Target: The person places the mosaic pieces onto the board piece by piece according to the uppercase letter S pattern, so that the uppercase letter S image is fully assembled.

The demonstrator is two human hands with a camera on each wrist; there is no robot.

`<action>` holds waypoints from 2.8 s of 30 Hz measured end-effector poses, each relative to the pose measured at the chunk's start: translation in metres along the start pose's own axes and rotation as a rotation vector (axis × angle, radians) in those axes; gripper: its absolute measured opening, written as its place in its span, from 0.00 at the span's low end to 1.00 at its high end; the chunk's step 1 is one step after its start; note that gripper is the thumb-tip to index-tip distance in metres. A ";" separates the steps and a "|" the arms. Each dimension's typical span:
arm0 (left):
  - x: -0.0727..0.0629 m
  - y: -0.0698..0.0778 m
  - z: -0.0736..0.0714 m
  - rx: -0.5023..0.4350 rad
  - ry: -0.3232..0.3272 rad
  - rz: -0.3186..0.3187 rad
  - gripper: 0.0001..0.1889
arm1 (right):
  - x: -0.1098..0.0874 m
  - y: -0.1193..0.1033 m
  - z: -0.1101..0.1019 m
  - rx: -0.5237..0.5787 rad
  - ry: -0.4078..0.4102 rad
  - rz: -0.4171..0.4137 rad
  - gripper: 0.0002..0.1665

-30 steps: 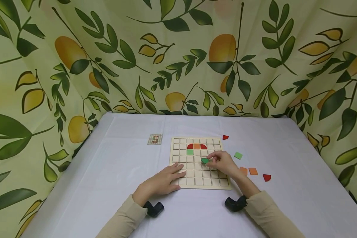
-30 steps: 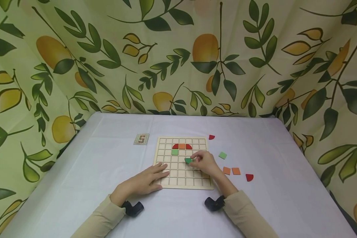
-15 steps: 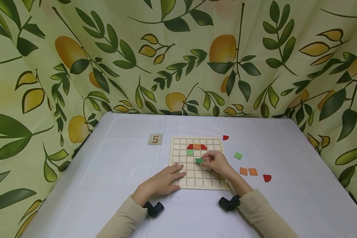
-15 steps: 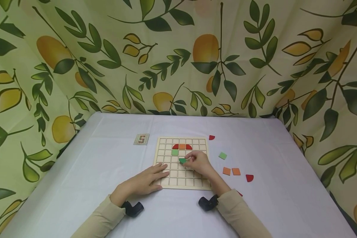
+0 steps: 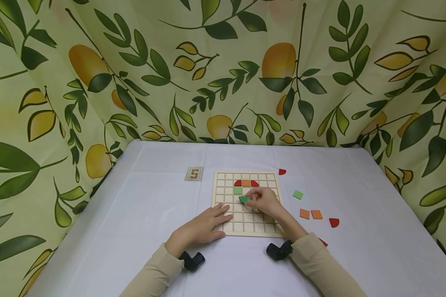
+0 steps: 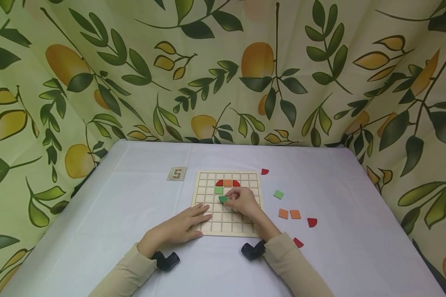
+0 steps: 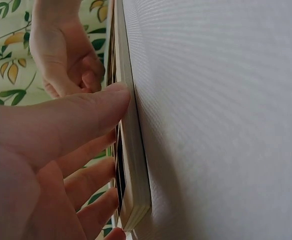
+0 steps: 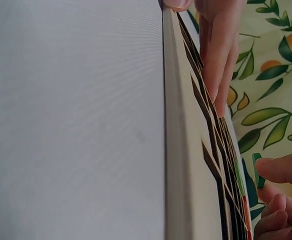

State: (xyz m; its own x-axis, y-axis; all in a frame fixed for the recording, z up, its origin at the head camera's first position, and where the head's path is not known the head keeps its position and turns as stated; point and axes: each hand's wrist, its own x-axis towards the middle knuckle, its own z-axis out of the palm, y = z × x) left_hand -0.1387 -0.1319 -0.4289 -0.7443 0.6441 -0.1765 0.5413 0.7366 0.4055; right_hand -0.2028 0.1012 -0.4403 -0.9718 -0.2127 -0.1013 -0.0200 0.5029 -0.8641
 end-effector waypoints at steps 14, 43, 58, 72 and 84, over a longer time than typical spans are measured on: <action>0.000 -0.001 0.000 0.024 0.011 0.025 0.28 | 0.010 -0.004 0.010 0.011 0.012 0.023 0.13; 0.000 -0.001 0.000 0.021 0.004 0.001 0.28 | 0.017 -0.010 0.017 -0.099 0.056 0.132 0.12; 0.001 -0.001 0.000 0.027 0.004 0.017 0.28 | 0.016 -0.008 0.015 -0.052 0.057 0.123 0.11; 0.000 -0.001 0.000 0.033 0.004 0.014 0.28 | 0.009 -0.008 0.011 -0.015 0.044 0.097 0.11; 0.000 0.000 0.000 0.005 0.010 0.012 0.28 | -0.007 -0.005 0.001 -0.019 0.034 0.058 0.11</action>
State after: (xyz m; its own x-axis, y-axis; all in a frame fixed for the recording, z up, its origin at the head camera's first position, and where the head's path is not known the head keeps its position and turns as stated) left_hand -0.1392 -0.1322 -0.4289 -0.7416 0.6507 -0.1630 0.5521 0.7301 0.4026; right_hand -0.1957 0.0990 -0.4360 -0.9790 -0.1539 -0.1341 0.0329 0.5295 -0.8477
